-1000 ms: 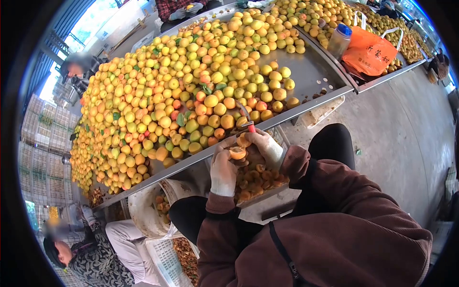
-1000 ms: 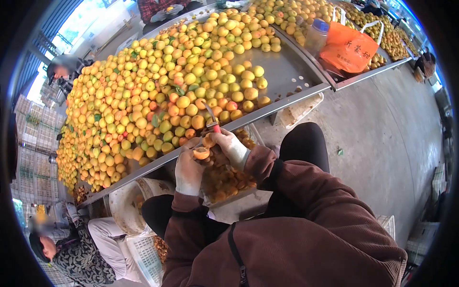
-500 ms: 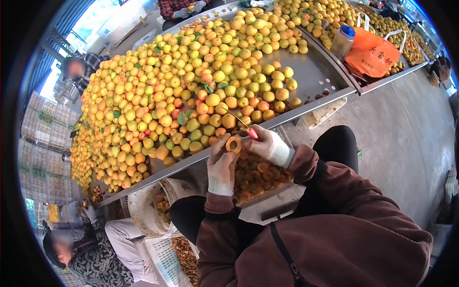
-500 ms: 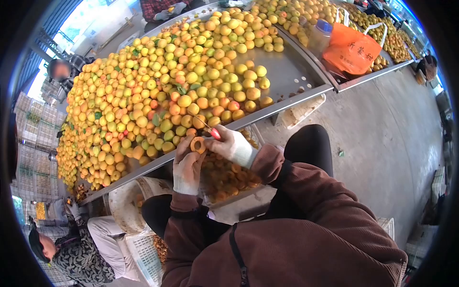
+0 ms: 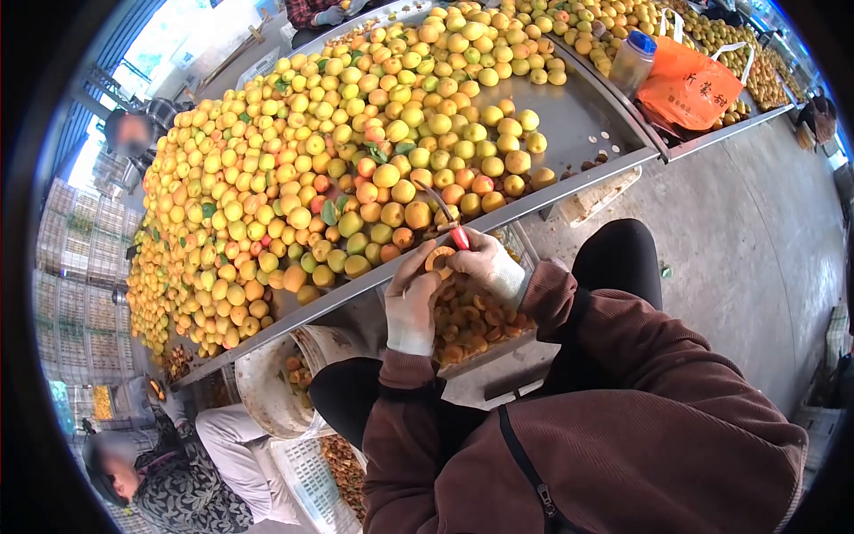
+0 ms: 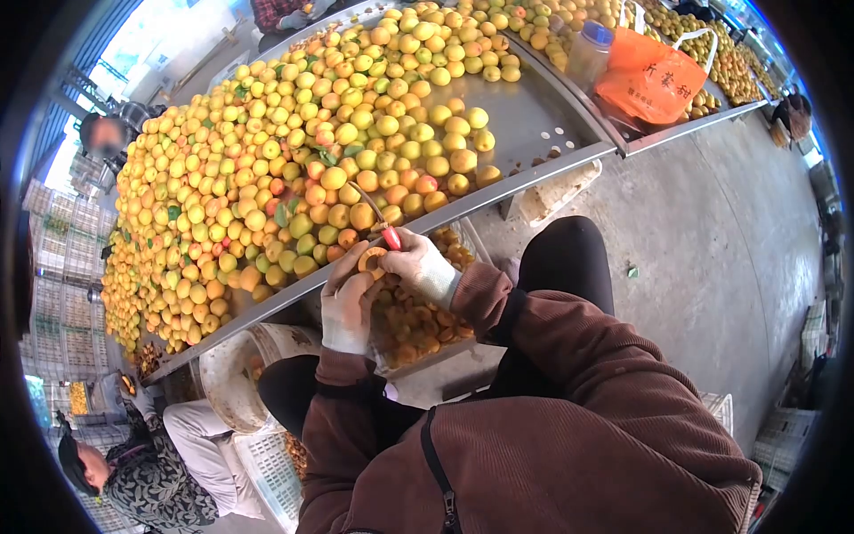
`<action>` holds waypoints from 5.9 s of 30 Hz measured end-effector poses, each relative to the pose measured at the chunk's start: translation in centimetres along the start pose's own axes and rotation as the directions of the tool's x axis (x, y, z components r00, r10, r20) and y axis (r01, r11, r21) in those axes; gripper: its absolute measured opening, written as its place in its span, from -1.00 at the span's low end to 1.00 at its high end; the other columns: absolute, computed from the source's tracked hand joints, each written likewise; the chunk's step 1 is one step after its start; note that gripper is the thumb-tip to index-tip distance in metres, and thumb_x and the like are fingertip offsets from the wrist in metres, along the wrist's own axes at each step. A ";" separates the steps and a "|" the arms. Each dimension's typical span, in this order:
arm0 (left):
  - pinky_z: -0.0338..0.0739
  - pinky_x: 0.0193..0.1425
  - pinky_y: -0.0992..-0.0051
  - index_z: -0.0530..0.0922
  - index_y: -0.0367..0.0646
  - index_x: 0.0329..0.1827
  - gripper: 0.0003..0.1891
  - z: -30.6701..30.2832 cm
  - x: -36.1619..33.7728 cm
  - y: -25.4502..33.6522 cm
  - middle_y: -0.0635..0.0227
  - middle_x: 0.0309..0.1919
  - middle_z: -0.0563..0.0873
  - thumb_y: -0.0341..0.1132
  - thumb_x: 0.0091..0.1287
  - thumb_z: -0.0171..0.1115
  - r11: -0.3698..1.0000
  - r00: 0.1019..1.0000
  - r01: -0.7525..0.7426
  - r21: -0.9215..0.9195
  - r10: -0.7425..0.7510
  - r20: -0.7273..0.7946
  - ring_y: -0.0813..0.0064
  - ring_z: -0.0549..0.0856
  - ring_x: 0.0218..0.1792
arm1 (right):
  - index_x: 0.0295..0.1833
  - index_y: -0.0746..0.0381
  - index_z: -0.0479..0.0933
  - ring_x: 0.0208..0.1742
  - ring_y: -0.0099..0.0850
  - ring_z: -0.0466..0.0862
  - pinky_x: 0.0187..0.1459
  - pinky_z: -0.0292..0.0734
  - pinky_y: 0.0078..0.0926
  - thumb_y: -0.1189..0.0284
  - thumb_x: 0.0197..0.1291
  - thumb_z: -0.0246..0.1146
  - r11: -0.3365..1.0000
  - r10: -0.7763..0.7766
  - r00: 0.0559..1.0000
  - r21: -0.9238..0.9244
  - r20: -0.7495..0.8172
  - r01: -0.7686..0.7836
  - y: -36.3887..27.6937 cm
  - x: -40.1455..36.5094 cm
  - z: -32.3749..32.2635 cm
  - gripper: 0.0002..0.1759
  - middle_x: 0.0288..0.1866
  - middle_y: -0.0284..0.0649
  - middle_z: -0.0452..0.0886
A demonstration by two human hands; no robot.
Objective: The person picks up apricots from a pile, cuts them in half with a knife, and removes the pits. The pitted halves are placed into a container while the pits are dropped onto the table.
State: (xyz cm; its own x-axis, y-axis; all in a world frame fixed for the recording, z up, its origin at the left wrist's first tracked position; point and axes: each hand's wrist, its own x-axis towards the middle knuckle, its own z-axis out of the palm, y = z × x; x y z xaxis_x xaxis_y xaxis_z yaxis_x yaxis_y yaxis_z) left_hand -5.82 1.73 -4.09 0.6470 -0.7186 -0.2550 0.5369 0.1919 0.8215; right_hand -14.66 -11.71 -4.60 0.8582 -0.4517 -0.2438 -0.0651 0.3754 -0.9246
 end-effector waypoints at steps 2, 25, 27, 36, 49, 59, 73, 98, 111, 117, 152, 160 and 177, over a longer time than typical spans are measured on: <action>0.51 0.21 0.53 0.57 -0.29 0.22 -0.56 -0.8 0.7 -1.0 0.24 0.12 0.64 -0.63 0.26 0.09 0.947 0.975 -0.221 0.233 0.205 0.091 0.51 0.62 0.09 | 0.17 0.33 0.46 -0.22 -0.58 0.59 -0.21 0.53 -0.64 0.44 0.08 0.23 0.999 -0.032 0.999 -0.014 -0.027 0.031 0.6 0.1 0.3 -0.51 -0.17 -0.29 0.61; 0.59 -0.02 0.61 0.58 -0.28 0.20 -0.68 -1.0 1.2 1.2 0.32 -0.01 0.67 -0.53 0.39 0.19 0.759 0.920 -0.391 0.521 0.300 0.254 0.60 0.64 -0.09 | 0.06 0.20 0.40 -0.77 -0.61 0.32 -0.78 0.15 -0.64 0.40 0.14 0.16 0.978 0.087 0.993 0.182 0.081 -0.101 -0.4 0.5 0.4 -0.66 -0.54 -0.33 0.47; 0.59 -0.10 0.63 0.59 -0.28 0.18 -0.69 -1.0 1.3 1.0 0.32 -0.05 0.67 -0.51 0.39 0.22 0.706 0.900 -0.435 0.559 0.334 0.279 0.63 0.63 -0.16 | 0.04 0.21 0.41 -0.75 -0.59 0.35 -0.76 0.19 -0.63 0.41 0.14 0.20 0.983 0.143 0.989 0.113 0.039 -0.146 -0.9 0.5 0.5 -0.66 -0.53 -0.32 0.48; 0.60 -0.09 0.59 0.55 -0.29 0.11 -0.73 -0.5 3.3 -0.6 0.33 -0.20 0.67 -0.55 0.36 0.20 0.562 0.842 -0.473 0.678 0.514 0.162 0.56 0.68 -0.22 | 0.02 0.25 0.49 -0.68 -0.61 0.42 -0.72 0.22 -0.65 0.38 0.14 0.28 0.988 0.074 0.986 0.146 -0.152 -0.051 0.1 0.8 1.6 -0.66 -0.48 -0.35 0.53; 0.57 -0.08 0.28 0.64 -0.16 -0.03 -0.76 -1.2 8.0 1.2 0.09 -0.14 0.71 -0.29 0.29 0.30 0.139 0.839 -0.355 0.925 0.484 0.249 0.07 0.68 -0.18 | 0.13 0.27 0.49 -0.39 -0.51 0.61 -0.53 0.47 -0.58 0.25 0.14 0.33 0.996 0.056 0.970 0.074 -0.238 -0.040 -1.5 -0.7 -1.7 -0.51 -0.30 -0.29 0.63; 0.54 0.11 0.24 0.51 0.01 0.23 -0.39 1.9 11.4 0.6 0.21 0.02 0.58 0.02 0.12 0.41 -0.594 0.940 0.014 0.804 0.281 0.191 0.19 0.63 0.02 | -0.16 0.28 0.46 -0.36 -0.60 0.45 -0.31 0.43 -0.53 0.17 0.24 0.31 0.953 -0.088 0.979 -0.300 -0.183 0.030 -1.0 -0.4 -3.4 -0.63 -0.41 -0.37 0.48; 0.60 0.03 0.31 0.55 -0.25 0.15 -0.58 2.7 6.8 2.7 0.24 0.06 0.65 -0.15 0.34 0.20 0.928 0.998 0.053 0.370 -0.035 -0.055 0.33 0.67 0.00 | -0.02 0.24 0.44 -0.16 -0.66 0.38 -0.10 0.39 -0.63 0.22 0.45 0.10 0.887 -0.460 0.886 -0.017 0.064 0.462 1.4 1.0 -2.8 -0.72 -0.23 -0.46 0.45; 0.46 0.28 0.43 0.37 -0.31 0.34 -0.47 -0.8 0.6 0.9 0.26 0.16 0.58 -0.03 0.54 0.04 0.989 0.983 -0.145 -0.007 0.145 0.114 0.44 0.58 0.15 | -0.08 0.29 0.48 -0.30 -0.41 0.56 -0.21 0.49 -0.43 0.05 0.47 0.04 0.901 -0.328 0.941 -0.272 0.087 0.339 0.9 -0.1 2.2 -0.54 -0.35 -0.21 0.57; 0.51 0.16 0.47 0.43 -0.35 0.27 -0.55 -2.2 2.2 1.0 0.23 0.13 0.60 -0.27 0.42 0.25 0.632 0.865 -0.466 0.620 0.471 0.170 0.41 0.63 0.03 | -0.04 0.28 0.45 -0.33 -0.15 0.65 -0.25 0.53 -0.27 0.15 0.44 0.08 0.934 -0.282 0.959 -0.239 -0.035 0.266 3.6 2.1 2.9 -0.64 -0.38 -0.02 0.57; 0.58 0.05 0.41 0.42 -0.31 0.27 -0.57 -0.9 2.4 1.5 0.16 0.08 0.63 -0.20 0.48 0.15 0.541 0.767 -0.509 0.670 0.638 0.067 0.33 0.68 -0.04 | -0.06 0.25 0.43 -0.18 0.06 0.66 -0.24 0.54 -0.18 0.26 0.39 0.12 0.650 -0.450 0.893 -0.689 -0.009 0.320 1.4 1.7 1.1 -0.74 -0.33 0.06 0.61; 0.45 -0.30 0.51 0.50 -0.27 0.03 -0.34 0.9 2.7 0.3 0.35 -0.29 0.58 0.29 0.44 -0.04 0.988 0.992 -0.123 -0.096 0.120 -0.042 0.50 0.54 -0.36 | 0.04 0.17 0.40 -0.26 -0.02 0.69 -0.31 0.59 -0.16 0.10 0.37 0.16 0.545 -0.508 0.852 -0.718 0.128 0.433 2.6 0.1 1.7 -0.62 -0.34 -0.02 0.66; 0.52 -0.02 0.48 0.44 -0.28 0.22 -0.47 0.8 2.8 0.1 0.31 -0.08 0.63 0.03 0.46 0.15 0.854 0.888 -0.446 0.269 0.460 0.012 0.47 0.61 -0.11 | 0.08 0.22 0.42 -0.18 0.03 0.68 -0.23 0.58 -0.19 0.06 0.38 0.14 0.706 -0.440 0.895 -0.587 0.073 0.396 2.7 0.4 1.8 -0.55 -0.28 0.05 0.65; 0.48 -0.23 0.49 0.46 -0.23 0.10 -0.33 0.4 2.5 0.5 0.30 -0.20 0.58 0.30 0.45 -0.09 0.996 0.996 -0.081 -0.022 0.082 0.019 0.49 0.53 -0.33 | 0.14 0.18 0.37 -0.28 0.01 0.69 -0.32 0.57 -0.19 0.13 0.42 0.09 0.595 -0.464 0.869 -0.668 0.169 0.448 2.3 0.3 1.3 -0.61 -0.38 -0.01 0.64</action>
State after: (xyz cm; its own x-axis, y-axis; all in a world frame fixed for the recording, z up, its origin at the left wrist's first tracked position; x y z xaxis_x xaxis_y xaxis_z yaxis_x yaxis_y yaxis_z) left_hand -4.13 -0.23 -4.12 0.6780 -0.7134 -0.1771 0.4945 0.2645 0.8280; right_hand -13.93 -9.91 -6.42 0.8627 -0.4298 0.2666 0.0052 -0.5196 -0.8544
